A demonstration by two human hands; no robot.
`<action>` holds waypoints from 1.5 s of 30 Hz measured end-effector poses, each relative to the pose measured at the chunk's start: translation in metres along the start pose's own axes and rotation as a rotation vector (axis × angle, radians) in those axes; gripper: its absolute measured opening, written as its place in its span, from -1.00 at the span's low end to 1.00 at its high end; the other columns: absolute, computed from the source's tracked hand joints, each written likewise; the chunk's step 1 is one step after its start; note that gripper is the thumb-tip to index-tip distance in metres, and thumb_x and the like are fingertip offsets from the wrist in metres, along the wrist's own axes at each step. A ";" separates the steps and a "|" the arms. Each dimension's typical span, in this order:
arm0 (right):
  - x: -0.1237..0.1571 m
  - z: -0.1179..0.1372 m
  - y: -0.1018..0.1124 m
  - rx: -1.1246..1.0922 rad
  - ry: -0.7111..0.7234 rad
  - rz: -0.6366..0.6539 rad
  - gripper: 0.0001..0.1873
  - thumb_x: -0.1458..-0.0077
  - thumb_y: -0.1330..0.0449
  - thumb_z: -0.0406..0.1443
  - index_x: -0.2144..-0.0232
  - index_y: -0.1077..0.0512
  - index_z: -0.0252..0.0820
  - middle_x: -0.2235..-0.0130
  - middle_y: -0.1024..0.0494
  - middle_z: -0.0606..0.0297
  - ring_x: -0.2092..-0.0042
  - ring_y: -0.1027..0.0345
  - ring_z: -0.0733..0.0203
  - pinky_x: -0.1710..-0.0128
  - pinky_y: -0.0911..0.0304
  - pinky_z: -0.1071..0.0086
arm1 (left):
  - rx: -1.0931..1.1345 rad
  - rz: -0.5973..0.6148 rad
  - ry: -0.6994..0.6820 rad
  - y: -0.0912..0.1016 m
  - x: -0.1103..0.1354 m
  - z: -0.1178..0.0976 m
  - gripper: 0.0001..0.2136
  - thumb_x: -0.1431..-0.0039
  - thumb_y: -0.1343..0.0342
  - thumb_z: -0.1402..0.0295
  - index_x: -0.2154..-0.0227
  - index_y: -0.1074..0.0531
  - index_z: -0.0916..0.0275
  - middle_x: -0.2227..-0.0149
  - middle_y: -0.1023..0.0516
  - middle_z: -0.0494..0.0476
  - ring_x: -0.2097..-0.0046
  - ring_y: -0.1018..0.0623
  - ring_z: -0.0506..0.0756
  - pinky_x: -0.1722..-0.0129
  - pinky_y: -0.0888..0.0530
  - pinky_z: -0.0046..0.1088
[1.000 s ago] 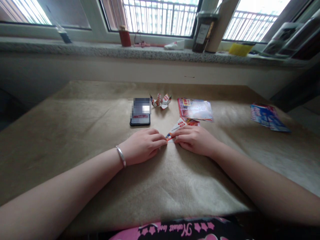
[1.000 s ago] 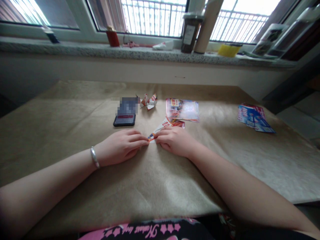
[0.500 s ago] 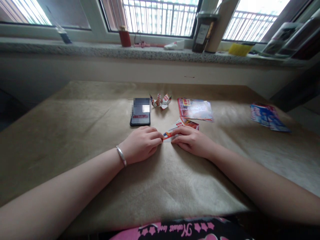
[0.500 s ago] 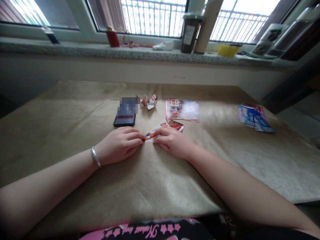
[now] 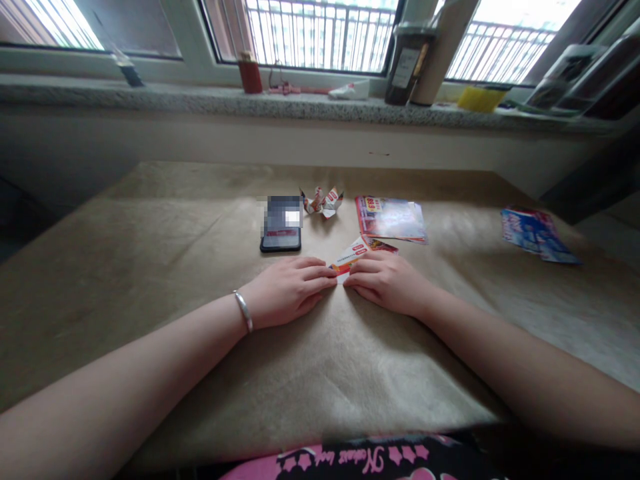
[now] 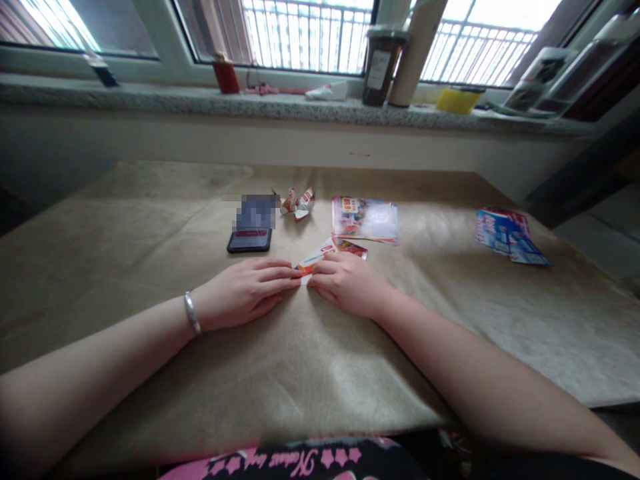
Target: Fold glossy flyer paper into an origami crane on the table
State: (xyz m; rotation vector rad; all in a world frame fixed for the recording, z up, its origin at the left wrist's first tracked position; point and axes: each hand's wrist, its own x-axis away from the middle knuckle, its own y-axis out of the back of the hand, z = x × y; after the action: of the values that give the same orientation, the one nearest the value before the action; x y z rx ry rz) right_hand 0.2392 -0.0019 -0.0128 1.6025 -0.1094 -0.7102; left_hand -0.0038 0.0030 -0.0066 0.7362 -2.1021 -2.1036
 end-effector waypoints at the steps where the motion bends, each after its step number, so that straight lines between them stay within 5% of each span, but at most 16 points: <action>1: 0.000 0.000 0.001 0.012 0.007 0.001 -0.76 -0.18 -0.03 -0.33 0.31 -0.52 -0.14 0.33 -0.54 0.23 0.27 -0.32 0.19 0.21 -0.23 0.28 | 0.007 0.001 -0.003 0.000 0.000 0.000 -0.68 -0.21 0.06 0.43 -0.02 -0.35 0.22 -0.01 -0.46 0.16 -0.05 -0.38 0.13 -0.01 -0.42 -0.26; 16: 0.006 -0.005 0.016 0.070 -0.008 0.086 -0.79 -0.14 -0.05 -0.34 0.33 -0.50 -0.08 0.25 -0.57 0.34 0.22 -0.38 0.21 0.18 -0.21 0.32 | 0.019 0.035 -0.004 0.002 -0.001 0.001 -0.67 -0.20 0.03 0.43 -0.04 -0.33 0.21 -0.03 -0.45 0.14 -0.06 -0.38 0.15 -0.03 -0.40 -0.24; 29: 0.008 -0.008 0.004 0.074 0.027 -0.027 -0.77 -0.21 -0.03 -0.31 0.30 -0.51 -0.10 0.26 -0.57 0.34 0.23 -0.35 0.23 0.22 -0.20 0.35 | -0.069 0.085 -0.010 0.005 -0.001 -0.001 -0.72 -0.25 0.07 0.34 0.01 -0.36 0.20 0.14 -0.46 0.20 0.08 -0.43 0.11 0.08 -0.44 -0.33; 37: 0.006 -0.009 0.011 0.075 0.026 0.038 -0.75 -0.20 -0.01 -0.33 0.34 -0.51 -0.13 0.28 -0.57 0.32 0.24 -0.35 0.21 0.22 -0.21 0.35 | 0.024 0.053 -0.033 0.001 0.000 0.001 -0.71 -0.22 0.04 0.43 0.01 -0.36 0.27 -0.06 -0.40 0.20 -0.09 -0.38 0.15 -0.08 -0.39 -0.26; 45: 0.011 -0.014 0.017 0.062 -0.006 0.093 -0.76 -0.16 -0.04 -0.35 0.35 -0.52 -0.12 0.28 -0.56 0.29 0.26 -0.37 0.23 0.22 -0.21 0.36 | 0.108 0.053 -0.017 0.002 -0.002 0.001 -0.70 -0.21 0.05 0.45 0.00 -0.35 0.26 -0.05 -0.43 0.17 -0.09 -0.40 0.12 -0.08 -0.39 -0.28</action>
State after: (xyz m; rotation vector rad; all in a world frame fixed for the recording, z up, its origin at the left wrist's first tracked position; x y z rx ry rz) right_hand 0.2603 0.0025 -0.0014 1.6432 -0.2112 -0.6451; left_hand -0.0032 0.0050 -0.0047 0.6676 -2.2331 -1.9902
